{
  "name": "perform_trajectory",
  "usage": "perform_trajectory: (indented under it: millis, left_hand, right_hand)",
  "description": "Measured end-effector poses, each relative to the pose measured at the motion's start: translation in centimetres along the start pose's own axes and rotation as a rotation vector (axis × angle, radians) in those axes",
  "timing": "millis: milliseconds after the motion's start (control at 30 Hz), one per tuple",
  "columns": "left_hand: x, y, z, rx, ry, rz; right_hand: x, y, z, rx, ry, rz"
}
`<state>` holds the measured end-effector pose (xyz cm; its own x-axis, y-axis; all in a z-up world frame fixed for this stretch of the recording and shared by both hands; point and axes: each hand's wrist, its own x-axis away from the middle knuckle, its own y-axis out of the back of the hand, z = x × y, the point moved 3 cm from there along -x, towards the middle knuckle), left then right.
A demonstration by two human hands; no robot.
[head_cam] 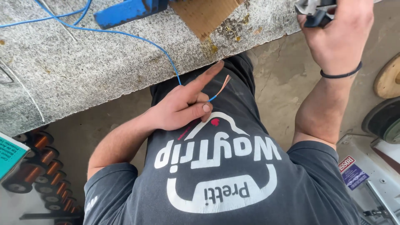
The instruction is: The person strips insulation from the ends of copper winding wires using a knife, then twists the bare copper strands together and joins them to the wires of an electric motor stator on the workbench.
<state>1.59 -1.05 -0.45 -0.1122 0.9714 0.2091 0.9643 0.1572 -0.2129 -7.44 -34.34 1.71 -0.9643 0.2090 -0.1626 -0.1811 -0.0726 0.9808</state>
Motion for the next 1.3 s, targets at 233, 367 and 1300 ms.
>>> perform_trajectory:
  millis: [233, 367, 1300]
  left_hand:
    - [0.6, 0.5, -0.3, -0.076, -0.158, -0.135]
    - [0.4, 0.5, -0.3, -0.163, -0.189, -0.168]
    - [2.1, 2.4, 1.0, -0.519, -0.093, -0.464]
  right_hand:
    - [-2.2, 3.2, 5.3, -0.163, 0.226, 0.007]
    - [-0.4, 5.6, 10.1, -0.661, 0.560, 0.146]
    - [0.9, 7.4, 5.9, -0.467, 0.327, 0.006]
